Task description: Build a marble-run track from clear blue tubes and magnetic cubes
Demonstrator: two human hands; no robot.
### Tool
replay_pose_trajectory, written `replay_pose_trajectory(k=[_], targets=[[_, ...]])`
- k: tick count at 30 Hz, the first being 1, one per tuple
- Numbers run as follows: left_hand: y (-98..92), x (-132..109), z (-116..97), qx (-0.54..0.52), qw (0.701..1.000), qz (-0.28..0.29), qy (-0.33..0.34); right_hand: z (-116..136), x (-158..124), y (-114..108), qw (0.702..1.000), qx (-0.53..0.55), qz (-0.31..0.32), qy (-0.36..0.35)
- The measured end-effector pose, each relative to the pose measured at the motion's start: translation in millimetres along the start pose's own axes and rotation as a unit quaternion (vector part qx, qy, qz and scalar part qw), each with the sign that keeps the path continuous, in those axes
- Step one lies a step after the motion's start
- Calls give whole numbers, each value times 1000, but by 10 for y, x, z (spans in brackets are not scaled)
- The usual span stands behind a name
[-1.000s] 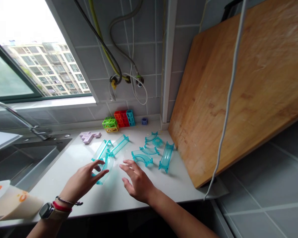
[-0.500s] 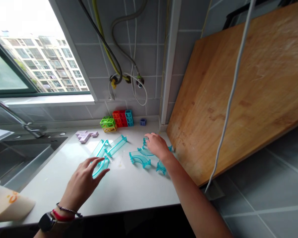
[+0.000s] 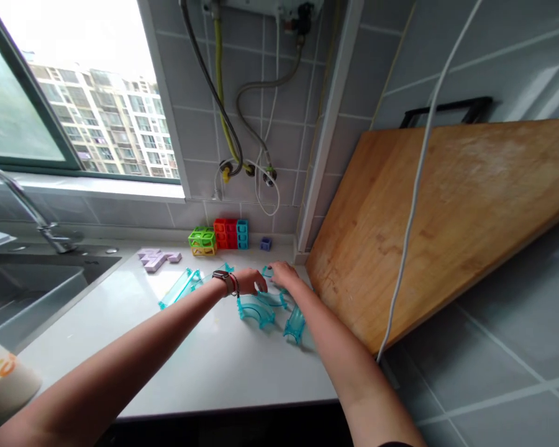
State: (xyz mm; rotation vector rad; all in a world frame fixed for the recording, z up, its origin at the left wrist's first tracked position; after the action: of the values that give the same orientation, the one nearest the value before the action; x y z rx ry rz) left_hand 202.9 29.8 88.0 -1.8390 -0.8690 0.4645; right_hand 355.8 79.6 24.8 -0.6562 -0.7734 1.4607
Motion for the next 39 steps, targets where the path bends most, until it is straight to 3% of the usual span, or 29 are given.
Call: replay_pose_trajectory(k=[4,8,12,15,17,21,26,28,32,36,39], targets=[[152,214,138,8,997,72,-8,-4,-24,-276,985,106,-134,-15],[293,349,322,26,990,137,-18,68,-229,-545,939,229,-254,-26],[406,395,442,42,988,148,-13,189,-639,-717,884,358,-298,-45],[401,413,497,30,991,132,-2,207,-952,-742,793,534,-291,-37],[326,414,541,9,993,116,5,226,-1107,-734,762,584,-280,-33],[24,316,663,-57,996,73,4,294,-1245,-673,755,611,-236,-40],[-309,-52,669,-170,985,-1,11,471,-1205,-527,804,567,-170,-58],[-332,-232,589,-289,957,-30,19,560,-1168,-445,823,545,-147,-62],[-239,-550,442,-548,832,-90,2,742,-1138,-227,838,535,-78,-72],[-142,-794,360,-640,754,-149,-14,825,-1215,7,841,539,-14,-49],[-78,-962,377,-691,691,-205,-48,817,-1301,84,814,581,-12,-23]])
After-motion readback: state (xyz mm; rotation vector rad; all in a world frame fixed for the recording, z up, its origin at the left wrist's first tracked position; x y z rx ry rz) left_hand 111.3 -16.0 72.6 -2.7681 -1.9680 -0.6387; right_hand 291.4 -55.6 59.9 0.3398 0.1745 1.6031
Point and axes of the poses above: each hand's wrist, its own x-axis towards the middle knuckle, its own y-axis out of the palm, z = x × y, the point moved 6 cm from there along x, towards the middle knuckle, and after that the axes turned 6 degrees about x, right-handed, at the moved point
